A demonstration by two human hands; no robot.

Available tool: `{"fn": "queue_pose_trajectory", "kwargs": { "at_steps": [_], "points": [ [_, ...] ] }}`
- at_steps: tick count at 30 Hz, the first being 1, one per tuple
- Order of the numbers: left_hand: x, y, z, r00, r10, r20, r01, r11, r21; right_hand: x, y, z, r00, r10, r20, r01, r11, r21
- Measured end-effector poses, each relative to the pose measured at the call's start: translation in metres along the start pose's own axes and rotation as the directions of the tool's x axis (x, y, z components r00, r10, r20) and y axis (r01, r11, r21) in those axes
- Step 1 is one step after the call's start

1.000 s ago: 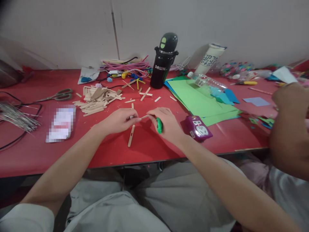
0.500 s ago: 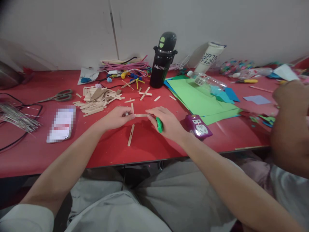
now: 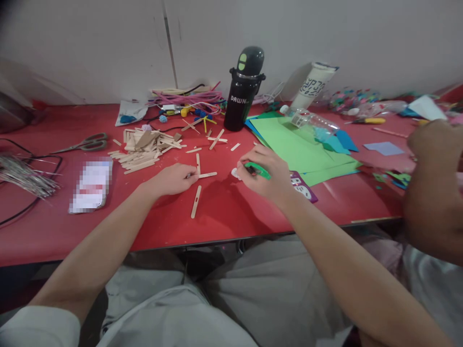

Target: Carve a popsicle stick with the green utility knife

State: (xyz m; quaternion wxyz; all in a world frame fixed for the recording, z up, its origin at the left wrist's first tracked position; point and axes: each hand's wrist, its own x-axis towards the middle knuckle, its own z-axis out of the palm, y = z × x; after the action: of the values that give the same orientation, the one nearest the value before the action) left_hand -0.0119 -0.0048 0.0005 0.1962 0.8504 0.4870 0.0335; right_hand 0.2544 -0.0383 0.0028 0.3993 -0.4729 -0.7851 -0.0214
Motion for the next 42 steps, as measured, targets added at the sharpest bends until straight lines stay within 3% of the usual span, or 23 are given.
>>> {"fn": "queue_pose_trajectory", "kwargs": {
  "at_steps": [3,6,9,12,19,26,33,42],
  "points": [
    [0.002,-0.001,0.001,1.000,0.000,0.010,0.000,1.000,0.027,-0.002,0.005,-0.002,0.995,0.090,0.041,-0.092,0.994,0.063],
    [0.003,0.000,0.002,1.000,-0.002,0.014,0.001,0.999,0.035,-0.003,0.004,-0.004,0.984,0.166,-0.061,-0.158,0.980,0.121],
    [0.002,0.001,0.002,1.000,-0.009,0.013,0.008,0.999,0.037,-0.001,-0.003,-0.003,0.972,0.171,-0.160,-0.139,0.971,0.193],
    [0.003,0.002,0.002,1.000,-0.006,0.014,0.006,0.999,0.047,-0.002,-0.012,0.002,0.966,0.185,-0.179,-0.134,0.956,0.261],
    [0.004,-0.001,0.004,1.000,-0.017,0.013,0.016,0.999,0.051,-0.007,-0.026,0.013,0.975,0.222,-0.027,-0.206,0.941,0.268],
    [0.005,-0.001,0.004,1.000,0.001,0.009,-0.001,0.999,0.054,-0.004,-0.022,0.007,0.973,0.172,0.151,-0.211,0.929,0.303],
    [0.006,-0.002,0.004,1.000,-0.016,0.025,0.014,0.998,0.069,-0.007,-0.039,0.009,0.960,0.272,0.069,-0.278,0.887,0.369],
    [0.005,0.003,0.001,0.999,-0.031,0.036,0.028,0.996,0.084,-0.017,-0.042,0.024,0.972,0.210,0.103,-0.234,0.897,0.375]
  ]
}}
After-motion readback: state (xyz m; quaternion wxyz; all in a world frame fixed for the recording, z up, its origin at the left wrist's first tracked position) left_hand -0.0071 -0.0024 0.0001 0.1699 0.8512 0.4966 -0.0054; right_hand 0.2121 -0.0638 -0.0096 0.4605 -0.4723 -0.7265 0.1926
